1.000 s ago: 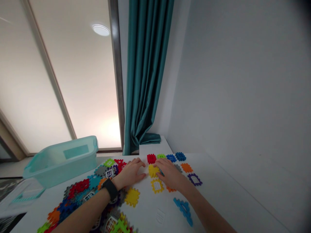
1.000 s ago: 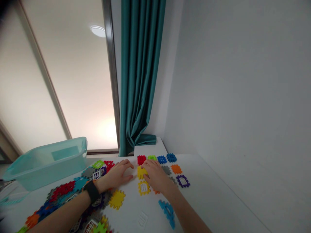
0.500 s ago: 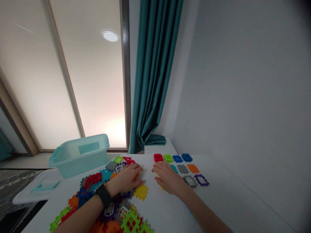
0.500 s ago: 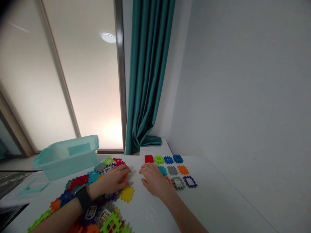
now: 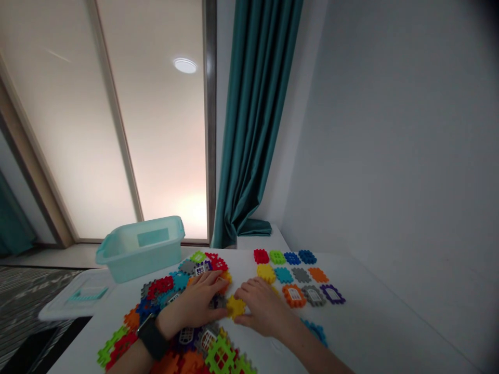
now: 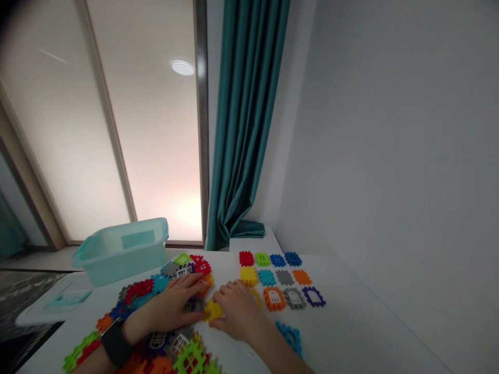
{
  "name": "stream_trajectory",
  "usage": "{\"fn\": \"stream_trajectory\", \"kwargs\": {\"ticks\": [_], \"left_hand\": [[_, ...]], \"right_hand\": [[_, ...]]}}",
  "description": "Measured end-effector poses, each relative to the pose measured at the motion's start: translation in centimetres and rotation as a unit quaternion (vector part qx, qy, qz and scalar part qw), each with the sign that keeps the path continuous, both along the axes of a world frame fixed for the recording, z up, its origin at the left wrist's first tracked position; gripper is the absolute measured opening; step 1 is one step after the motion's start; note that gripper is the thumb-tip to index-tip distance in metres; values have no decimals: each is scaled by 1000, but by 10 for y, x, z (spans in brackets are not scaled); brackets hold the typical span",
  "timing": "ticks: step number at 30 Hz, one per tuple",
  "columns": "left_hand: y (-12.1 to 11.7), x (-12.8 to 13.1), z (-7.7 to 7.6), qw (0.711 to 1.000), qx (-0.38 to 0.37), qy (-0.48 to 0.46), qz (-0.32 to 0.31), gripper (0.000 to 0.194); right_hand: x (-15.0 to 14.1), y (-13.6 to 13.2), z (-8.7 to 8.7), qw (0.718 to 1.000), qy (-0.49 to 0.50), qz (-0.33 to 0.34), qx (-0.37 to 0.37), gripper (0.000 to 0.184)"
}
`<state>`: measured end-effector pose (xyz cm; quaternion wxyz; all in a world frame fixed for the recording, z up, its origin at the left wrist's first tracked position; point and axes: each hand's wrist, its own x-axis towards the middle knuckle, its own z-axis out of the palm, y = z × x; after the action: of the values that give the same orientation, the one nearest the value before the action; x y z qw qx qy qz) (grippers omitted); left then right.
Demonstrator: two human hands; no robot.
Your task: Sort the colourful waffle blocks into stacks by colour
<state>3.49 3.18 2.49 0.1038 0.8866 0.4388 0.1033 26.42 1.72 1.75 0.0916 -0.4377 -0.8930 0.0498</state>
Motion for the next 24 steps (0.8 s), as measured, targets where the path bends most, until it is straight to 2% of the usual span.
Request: {"fn": "stream_trajectory", "kwargs": {"ticks": [3,6,12,17,24], "left_hand": [[-2,-3,-5,1000,-22,19,0,73],[-4,-5,-8,999,-32,24,-4,76],[-11,-4,-5,1000,-3,10,9,72],[-16,-1,-1,999,40,-20,8,68],[-21,-2,-5,994,100,-53,-5,60]], "right_hand": [[-3,-1,-1,1000,-3,-6,-18,42],[-3,0,-6,1000,-7,-10,-21,40],[0,1,-7,1000,31,-4,-4,33],[1,-2,1,997,79,7,24,36],[-8,-13,4,992,117,39,41,41]]}}
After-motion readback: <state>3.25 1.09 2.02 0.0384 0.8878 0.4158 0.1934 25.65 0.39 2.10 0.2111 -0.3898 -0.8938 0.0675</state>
